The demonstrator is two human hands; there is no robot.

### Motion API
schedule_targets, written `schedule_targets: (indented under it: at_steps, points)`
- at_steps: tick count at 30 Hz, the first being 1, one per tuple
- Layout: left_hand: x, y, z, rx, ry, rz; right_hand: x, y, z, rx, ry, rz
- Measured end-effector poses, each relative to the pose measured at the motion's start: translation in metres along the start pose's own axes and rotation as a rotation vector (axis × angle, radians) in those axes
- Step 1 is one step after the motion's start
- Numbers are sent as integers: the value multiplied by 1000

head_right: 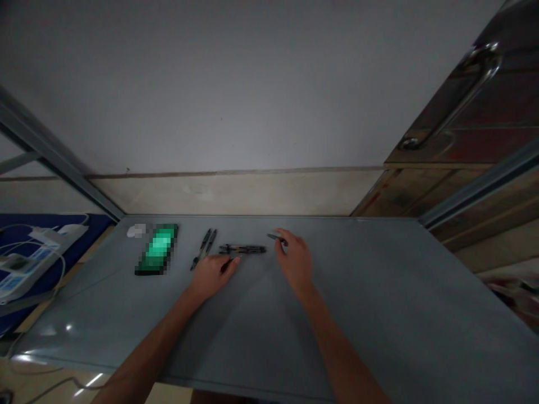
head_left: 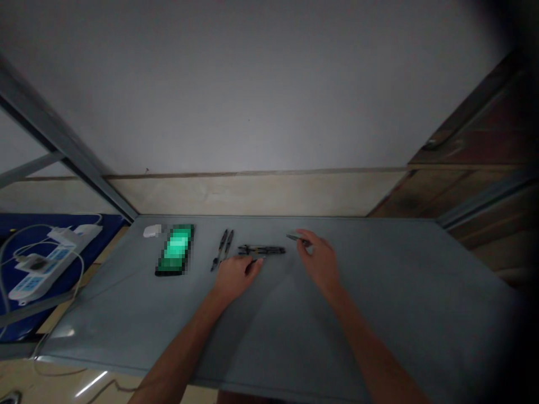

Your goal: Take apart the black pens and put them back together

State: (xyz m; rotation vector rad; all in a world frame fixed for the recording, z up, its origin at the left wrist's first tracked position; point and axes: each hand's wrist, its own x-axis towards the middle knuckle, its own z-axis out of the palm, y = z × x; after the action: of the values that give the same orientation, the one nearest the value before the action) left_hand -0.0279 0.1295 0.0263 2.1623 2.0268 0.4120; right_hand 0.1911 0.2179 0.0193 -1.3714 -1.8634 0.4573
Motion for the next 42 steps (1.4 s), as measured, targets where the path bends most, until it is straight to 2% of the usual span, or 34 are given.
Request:
schedule_targets:
  at_steps: [2,6,13,20,22,26,29,33,38,42]
  points:
    - [0,-1,0,-1,-2,-8,2,8,-3,-157,59,0]
    - [2,-3,-2,-2,-1,-33,3,19,-4,-274,-8,-4]
    - [1,-3,-4,-26,13,-19,-1,18,11,-232,-104,-102]
    - [-1,1,-4,-79,1,33,-3,1,9,-128,-25,-128]
    - [-2,0,-3,-106,-2,63,-6,-10,7,-22,-70,-114]
    - [-3,-2,-1,-153,4,169,-17,-36,5,260,-344,-121]
    - [-4,-4,0,-169,26,249,-26,-50,6,340,-456,-154]
    - [-4,-7,1,-147,41,305,-32,-57,11,335,-445,-116]
    - [-5,-6,2,-107,75,311,-30,-51,15,327,-438,-59]
    - [-6,-4,1,-84,71,309,-30,-49,15,312,-464,-82]
